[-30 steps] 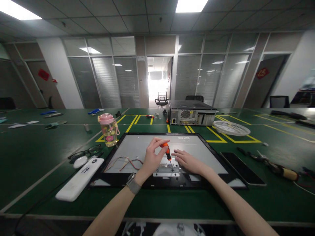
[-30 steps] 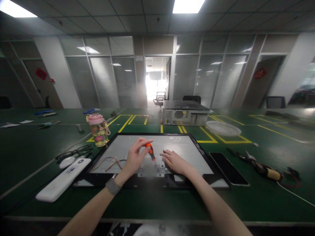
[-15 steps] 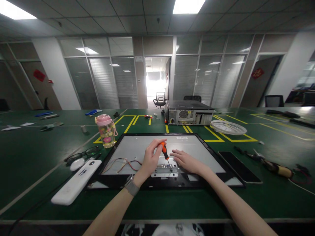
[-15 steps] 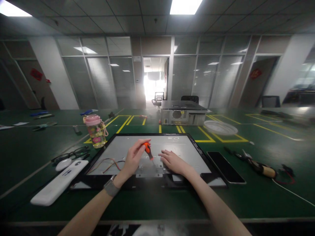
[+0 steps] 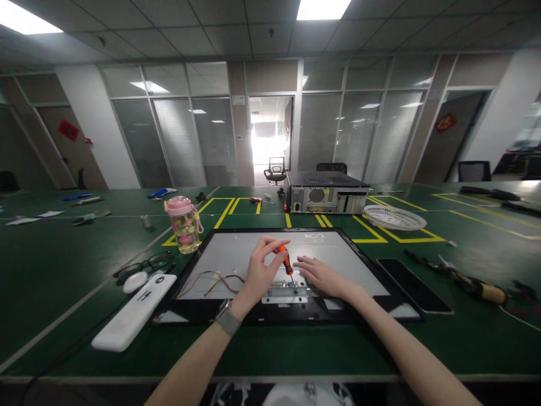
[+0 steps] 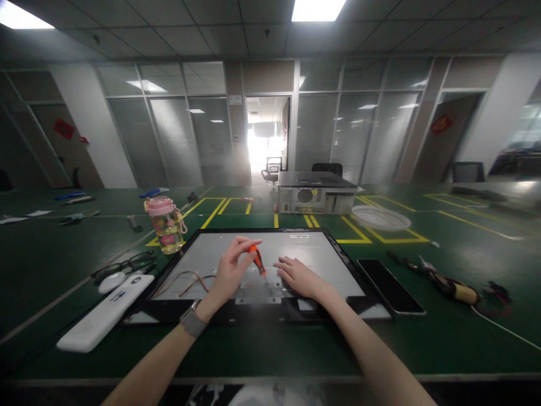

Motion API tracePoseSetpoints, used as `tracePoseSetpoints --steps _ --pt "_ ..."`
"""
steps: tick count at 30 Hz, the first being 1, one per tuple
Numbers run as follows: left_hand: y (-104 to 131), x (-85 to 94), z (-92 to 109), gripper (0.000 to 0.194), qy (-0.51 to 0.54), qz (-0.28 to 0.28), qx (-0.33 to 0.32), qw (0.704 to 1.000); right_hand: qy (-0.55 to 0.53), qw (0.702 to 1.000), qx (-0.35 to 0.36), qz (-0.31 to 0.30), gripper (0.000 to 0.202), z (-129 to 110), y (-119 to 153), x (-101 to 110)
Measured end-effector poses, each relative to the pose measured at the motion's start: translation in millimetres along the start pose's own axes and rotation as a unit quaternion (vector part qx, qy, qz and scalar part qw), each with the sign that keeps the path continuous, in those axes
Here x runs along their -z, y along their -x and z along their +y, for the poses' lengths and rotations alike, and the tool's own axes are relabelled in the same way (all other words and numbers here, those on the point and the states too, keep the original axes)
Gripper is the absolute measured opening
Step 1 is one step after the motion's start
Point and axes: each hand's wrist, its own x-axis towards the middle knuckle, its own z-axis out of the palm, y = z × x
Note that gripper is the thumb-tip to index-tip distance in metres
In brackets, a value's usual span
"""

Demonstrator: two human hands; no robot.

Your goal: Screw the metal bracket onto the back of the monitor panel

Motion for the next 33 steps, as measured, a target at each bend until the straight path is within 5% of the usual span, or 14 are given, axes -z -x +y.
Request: tracePoseSetpoints --steps 12,27,33 --pt "0.6 0.0 0.1 0.032 0.103 -0.046 0.044 0.993 0.009 1.000 -0.005 -0.006 0.055 -2.4 0.1 1.7" --pt "0.1 -2.5 -2.2 0.027 0.050 -0.020 0.023 0.998 0.001 1.000 -0.003 0.004 0.054 -2.3 0.2 0.9" --pt "0.6 -2.4 -0.6 0.035 0.100 -0.077 0.032 0.992 0.000 1.000 0.003 0.005 0.054 -1.3 -0.4 0.4"
